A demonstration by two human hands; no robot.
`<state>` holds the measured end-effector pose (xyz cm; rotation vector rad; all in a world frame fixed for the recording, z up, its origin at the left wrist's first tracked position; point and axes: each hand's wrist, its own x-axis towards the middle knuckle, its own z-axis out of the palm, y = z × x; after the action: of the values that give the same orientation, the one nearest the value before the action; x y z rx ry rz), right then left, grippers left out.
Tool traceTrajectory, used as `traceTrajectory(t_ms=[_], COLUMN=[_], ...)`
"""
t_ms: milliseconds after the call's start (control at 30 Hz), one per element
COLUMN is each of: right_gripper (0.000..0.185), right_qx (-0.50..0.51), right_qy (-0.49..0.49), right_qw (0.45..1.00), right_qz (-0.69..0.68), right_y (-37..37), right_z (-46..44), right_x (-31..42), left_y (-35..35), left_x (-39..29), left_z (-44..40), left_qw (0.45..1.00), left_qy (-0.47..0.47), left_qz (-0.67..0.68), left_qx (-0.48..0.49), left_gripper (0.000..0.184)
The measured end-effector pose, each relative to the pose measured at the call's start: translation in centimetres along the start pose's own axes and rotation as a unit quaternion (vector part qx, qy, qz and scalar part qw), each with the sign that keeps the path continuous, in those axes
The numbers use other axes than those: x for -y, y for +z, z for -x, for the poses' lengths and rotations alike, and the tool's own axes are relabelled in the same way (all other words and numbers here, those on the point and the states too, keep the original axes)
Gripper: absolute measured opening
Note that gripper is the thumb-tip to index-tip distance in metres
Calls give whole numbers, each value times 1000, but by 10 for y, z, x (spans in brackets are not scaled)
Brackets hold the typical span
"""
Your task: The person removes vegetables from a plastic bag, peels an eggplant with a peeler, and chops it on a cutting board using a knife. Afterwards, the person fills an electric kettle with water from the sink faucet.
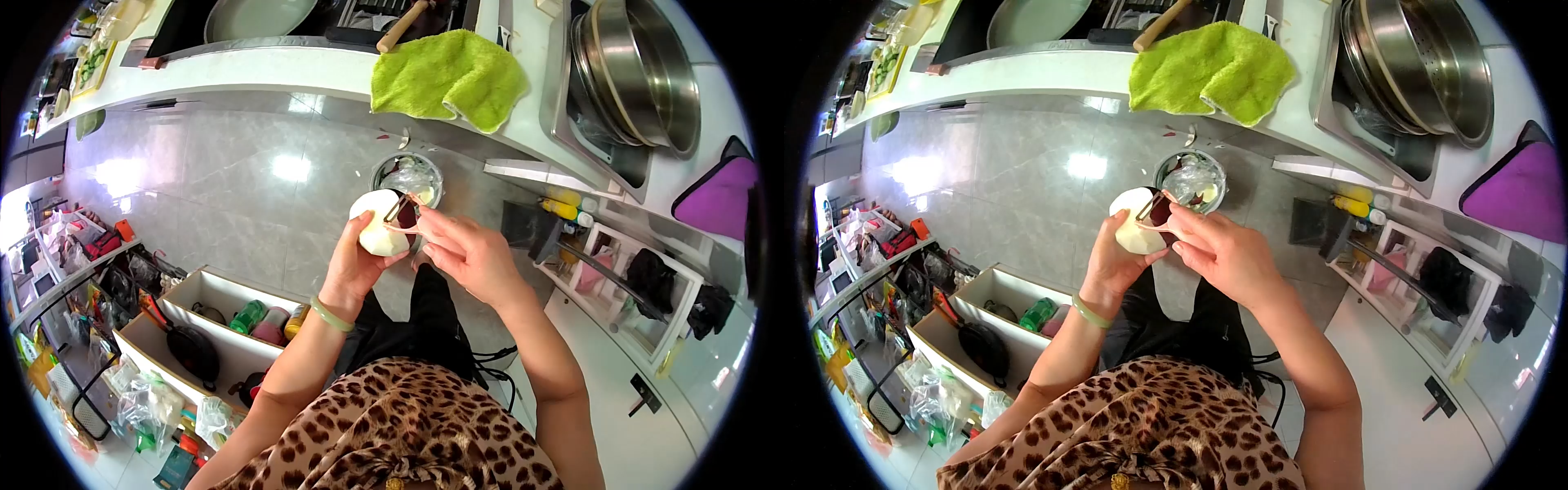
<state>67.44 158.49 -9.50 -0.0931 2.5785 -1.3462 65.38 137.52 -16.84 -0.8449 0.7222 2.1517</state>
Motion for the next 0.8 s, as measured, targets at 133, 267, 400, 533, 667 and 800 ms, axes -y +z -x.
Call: traceTrajectory(t_ms=[133, 267, 400, 533, 667, 800], right_gripper=[51, 52, 53, 53, 54, 55], right_qx=[-5, -28, -52, -38, -60, -90], right_qy=[12, 33, 34, 14, 8, 7], right_qw=[1000, 998, 995, 998, 995, 991], right_qz=[-24, -53, -84, -57, -82, -96], right_y=[9, 25, 24, 17, 18, 26], right_z=[11, 32, 31, 25, 22, 18], right_x=[-8, -17, -20, -25, -22, -24], left_y=[7, 1, 11, 8, 18, 27], left_x=[1, -9, -16, -15, -14, -16], left_z=[3, -8, -8, -10, -6, -5], left_qw=[998, 996, 995, 995, 998, 990], left_qy=[-7, 27, -7, -42, -42, -82], left_qz=[38, 81, 104, 91, 41, 110], left_qx=[-44, -31, -3, 11, 24, 8], left_gripper=[49, 50, 52, 57, 60, 60])
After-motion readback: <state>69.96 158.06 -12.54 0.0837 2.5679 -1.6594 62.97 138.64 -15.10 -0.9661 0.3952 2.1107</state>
